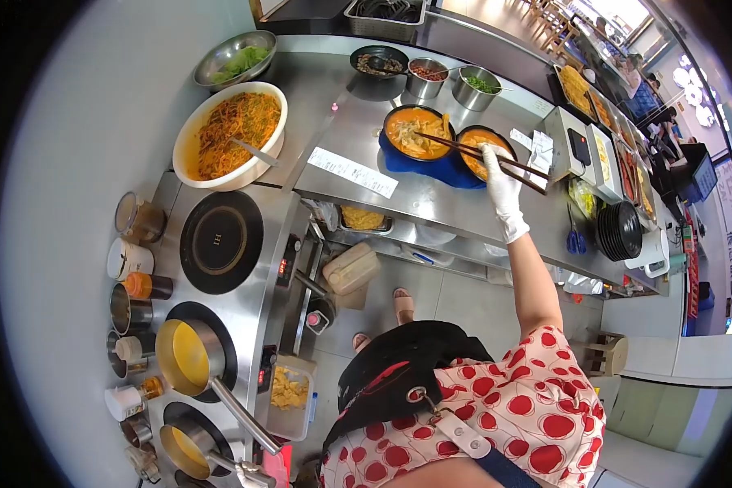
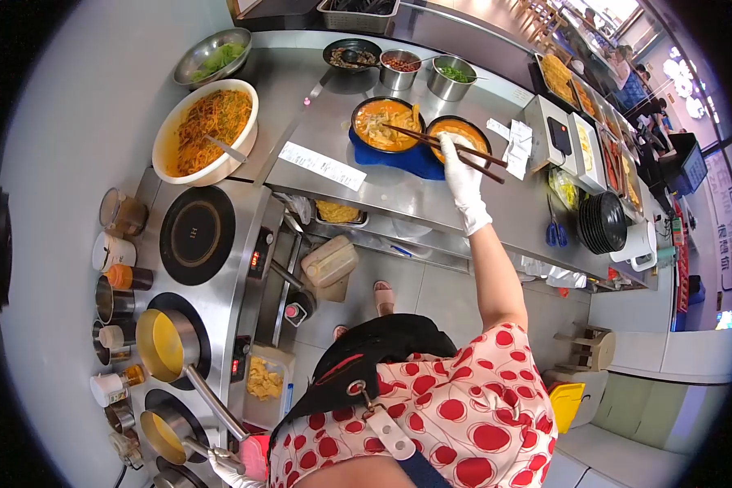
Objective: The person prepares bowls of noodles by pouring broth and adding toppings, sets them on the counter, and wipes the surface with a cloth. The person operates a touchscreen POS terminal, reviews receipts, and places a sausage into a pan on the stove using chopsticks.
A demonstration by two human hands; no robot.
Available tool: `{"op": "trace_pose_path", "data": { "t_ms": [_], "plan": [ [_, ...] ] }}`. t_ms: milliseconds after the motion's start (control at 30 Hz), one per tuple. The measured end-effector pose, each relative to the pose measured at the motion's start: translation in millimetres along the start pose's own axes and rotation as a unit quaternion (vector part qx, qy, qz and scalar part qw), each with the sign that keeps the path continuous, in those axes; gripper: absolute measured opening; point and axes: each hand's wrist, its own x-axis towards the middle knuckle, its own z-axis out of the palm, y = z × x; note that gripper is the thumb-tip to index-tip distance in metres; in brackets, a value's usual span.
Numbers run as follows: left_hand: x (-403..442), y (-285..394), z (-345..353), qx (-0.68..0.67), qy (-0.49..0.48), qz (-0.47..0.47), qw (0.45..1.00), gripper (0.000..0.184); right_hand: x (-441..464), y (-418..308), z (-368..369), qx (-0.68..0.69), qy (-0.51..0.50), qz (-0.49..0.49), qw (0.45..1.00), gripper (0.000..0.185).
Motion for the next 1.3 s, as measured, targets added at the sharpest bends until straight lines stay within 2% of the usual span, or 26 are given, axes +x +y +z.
{"op": "trace_pose_path", "data": {
  "t_ms": [333,367,400,533,700,800,867,933,967,1000,1200,1300],
  "plan": [
    [-3.0,-19.8,28.6,0.004,0.02,0.002,1.0,0.022,33.9,7.1,3.5,0.008,-0.043,-0.006,0.999,0.019],
    [-3.1,-22.4,32.1,0.003,0.022,0.004,1.0,0.022,35.4,-8.4,-2.9,-0.019,-0.044,0.032,0.998,0.019],
    [-3.2,-24.5,35.6,0.003,0.024,0.005,1.0,0.022,41.1,-8.4,-8.4,-0.017,-0.043,0.003,0.999,0.018],
    [-8.0,-34.5,50.1,0.003,0.033,0.01,0.999,0.022,52.0,-9.3,-11.8,0.022,-0.04,-0.006,0.999,0.016],
    [-22.5,-44.0,71.6,0.003,0.048,0.017,0.999,0.022,69.6,31.7,0.7,-0.006,-0.104,0.002,0.995,0.017],
    [-29.9,-47.9,82.3,0.005,0.058,0.02,0.998,0.023,81.9,15.3,-12.6,0.034,-0.098,0.025,0.994,0.018],
    [-34.2,-50.4,84.9,0.007,0.065,0.021,0.998,0.023,92.6,6.7,-34.3,-0.025,-0.107,-0.01,0.994,0.018],
    [-39.8,-52.6,91.4,0.009,0.072,0.022,0.997,0.023,95.0,-9.9,-50.3,0.019,-0.096,0.006,0.995,0.018],
    [-42.5,-55.0,91.6,0.009,0.076,0.022,0.997,0.024,97.4,-11.2,-62.4,-0.027,-0.108,-0.009,0.994,0.018],
    [-45.4,-58.1,91.9,0.007,0.08,0.023,0.997,0.024,95.8,-13.4,-68.7,-0.032,-0.104,0.018,0.994,0.017],
    [-56.0,-72.6,101.8,0.002,0.095,0.029,0.995,0.025,91.9,18.5,-73.1,0.016,-0.126,0.006,0.992,0.014],
    [-59.3,-76.0,106.5,0.002,0.101,0.031,0.994,0.026,97.4,25.7,-68.0,0.025,-0.129,0.034,0.991,0.014]
  ]
}}
